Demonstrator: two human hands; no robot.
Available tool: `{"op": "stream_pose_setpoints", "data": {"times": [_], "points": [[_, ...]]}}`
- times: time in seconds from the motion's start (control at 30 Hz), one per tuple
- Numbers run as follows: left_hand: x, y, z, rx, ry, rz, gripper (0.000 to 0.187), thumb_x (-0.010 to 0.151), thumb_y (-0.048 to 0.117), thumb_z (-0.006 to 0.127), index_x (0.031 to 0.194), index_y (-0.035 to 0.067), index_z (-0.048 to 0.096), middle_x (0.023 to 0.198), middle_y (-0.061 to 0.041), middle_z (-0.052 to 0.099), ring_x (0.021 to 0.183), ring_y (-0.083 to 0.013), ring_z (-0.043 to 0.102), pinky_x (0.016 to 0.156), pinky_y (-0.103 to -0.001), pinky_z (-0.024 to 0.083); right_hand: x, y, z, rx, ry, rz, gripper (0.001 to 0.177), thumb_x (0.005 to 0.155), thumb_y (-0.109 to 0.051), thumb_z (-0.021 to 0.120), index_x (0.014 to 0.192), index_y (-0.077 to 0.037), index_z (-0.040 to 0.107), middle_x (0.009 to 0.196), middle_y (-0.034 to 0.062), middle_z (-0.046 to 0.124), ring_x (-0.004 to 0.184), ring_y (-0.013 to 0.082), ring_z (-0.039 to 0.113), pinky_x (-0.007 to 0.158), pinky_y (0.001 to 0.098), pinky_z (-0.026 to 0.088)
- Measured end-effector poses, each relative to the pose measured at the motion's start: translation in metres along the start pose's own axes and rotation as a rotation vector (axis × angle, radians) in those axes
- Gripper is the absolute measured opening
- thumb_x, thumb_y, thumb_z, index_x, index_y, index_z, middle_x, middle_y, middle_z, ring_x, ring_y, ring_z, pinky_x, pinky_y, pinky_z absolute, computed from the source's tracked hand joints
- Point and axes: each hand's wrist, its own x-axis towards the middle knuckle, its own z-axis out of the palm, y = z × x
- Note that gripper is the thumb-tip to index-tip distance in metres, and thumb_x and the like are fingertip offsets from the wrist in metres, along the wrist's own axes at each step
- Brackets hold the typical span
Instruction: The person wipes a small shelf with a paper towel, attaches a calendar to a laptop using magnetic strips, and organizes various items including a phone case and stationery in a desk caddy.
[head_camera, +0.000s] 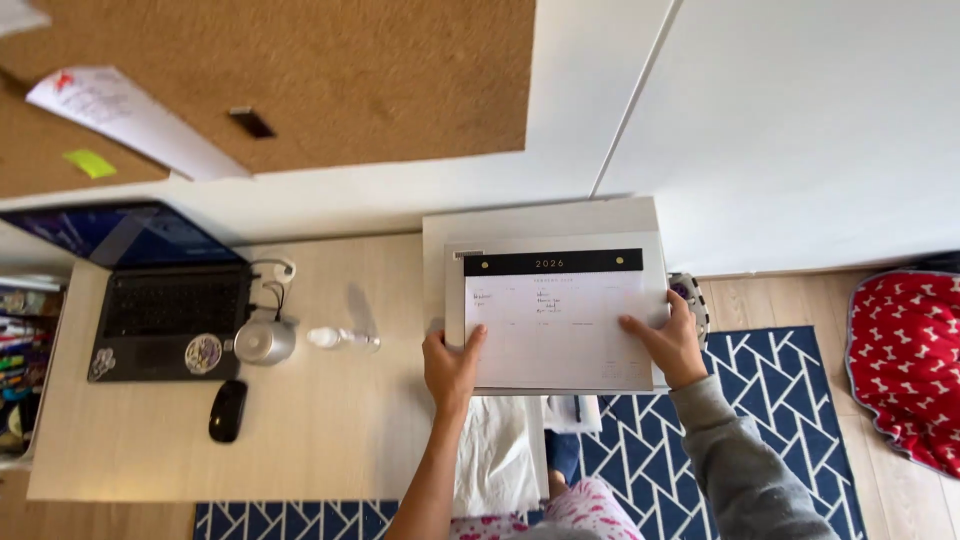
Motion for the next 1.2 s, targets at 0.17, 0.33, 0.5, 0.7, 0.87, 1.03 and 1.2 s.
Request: {"op": "stream_pose_setpoints", "data": {"times": [0.17, 0.33, 0.5, 0.7, 0.87, 1.03, 1.2], "points": [[0.03, 0.021, 0.027, 0.041, 0.045, 0.037, 0.077, 0.079, 0.057, 0.081, 0.124, -0.001, 0.058, 0.116, -0.022, 0.063, 0.117, -0.0441, 0.064, 0.101, -0.053, 0.049, 0.06, 0.013, 0.013, 0.032, 0.016, -0.009, 0.111, 0.068, -0.038, 0.098, 0.154, 0.004, 0.042, 0.135, 0.0343, 0.049, 0.128, 0.0497, 0.054, 0.106, 0.0565, 0.046], [0.055, 0.019, 0.04, 0.12, 0.087, 0.09, 0.077, 0.079, 0.06, 0.08, 0.12, -0.001, 0.058, 0.109, -0.022, 0.061, 0.11, -0.0429, 0.066, 0.095, -0.051, 0.052, 0.085, 0.017, 0.021, -0.103, 0.025, -0.005, 0.108, 0.07, -0.043, 0.094, 0.155, 0.001, 0.044, 0.139, 0.0322, 0.05, 0.13, 0.048, 0.054, 0.108, 0.0559, 0.046], [0.057, 0.003, 0.045, 0.204, 0.077, 0.163, 0.079, 0.082, 0.063, 0.077, 0.119, -0.004, 0.057, 0.108, -0.02, 0.058, 0.106, -0.0416, 0.065, 0.09, -0.048, 0.053, 0.071, 0.008, 0.024, -0.219, 0.054, -0.015, 0.102, 0.077, -0.049, 0.086, 0.157, -0.001, 0.045, 0.143, 0.0319, 0.048, 0.133, 0.0496, 0.051, 0.111, 0.0571, 0.044], [0.069, -0.038, 0.068, 0.262, 0.157, 0.278, 0.081, 0.084, 0.063, 0.075, 0.123, -0.005, 0.055, 0.109, -0.021, 0.055, 0.105, -0.0419, 0.061, 0.089, -0.048, 0.051, 0.076, 0.029, 0.03, -0.314, 0.12, -0.09, 0.095, 0.083, -0.051, 0.082, 0.156, -0.001, 0.047, 0.135, 0.0264, 0.054, 0.126, 0.0446, 0.054, 0.104, 0.0533, 0.047], [0.061, -0.039, 0.064, 0.317, 0.149, 0.323, 0.076, 0.091, 0.058, 0.07, 0.13, -0.004, 0.053, 0.112, -0.02, 0.052, 0.107, -0.0381, 0.058, 0.092, -0.046, 0.049, 0.077, 0.044, 0.036, -0.407, 0.144, -0.142, 0.089, 0.088, -0.053, 0.076, 0.155, -0.001, 0.048, 0.133, 0.0238, 0.054, 0.126, 0.0414, 0.053, 0.104, 0.0509, 0.046], [0.065, -0.021, 0.06, 0.447, 0.112, 0.423, 0.083, 0.09, 0.054, 0.067, 0.149, 0.0, 0.045, 0.132, -0.024, 0.049, 0.12, -0.0423, 0.051, 0.093, -0.056, 0.047, 0.07, 0.033, 0.045, -0.578, 0.186, -0.327, 0.083, 0.088, -0.045, 0.076, 0.152, 0.0, 0.05, 0.144, 0.028, 0.047, 0.131, 0.0471, 0.046, 0.109, 0.0546, 0.042], [0.065, 0.012, 0.062, 0.403, -0.049, 0.438, 0.068, 0.094, 0.038, 0.067, 0.148, 0.001, 0.05, 0.135, -0.022, 0.056, 0.12, -0.0386, 0.057, 0.092, -0.055, 0.051, 0.078, 0.041, 0.053, -0.48, 0.104, -0.344, 0.077, 0.088, -0.035, 0.077, 0.151, 0.003, 0.05, 0.138, 0.0261, 0.057, 0.125, 0.0426, 0.057, 0.103, 0.0496, 0.048]]}}
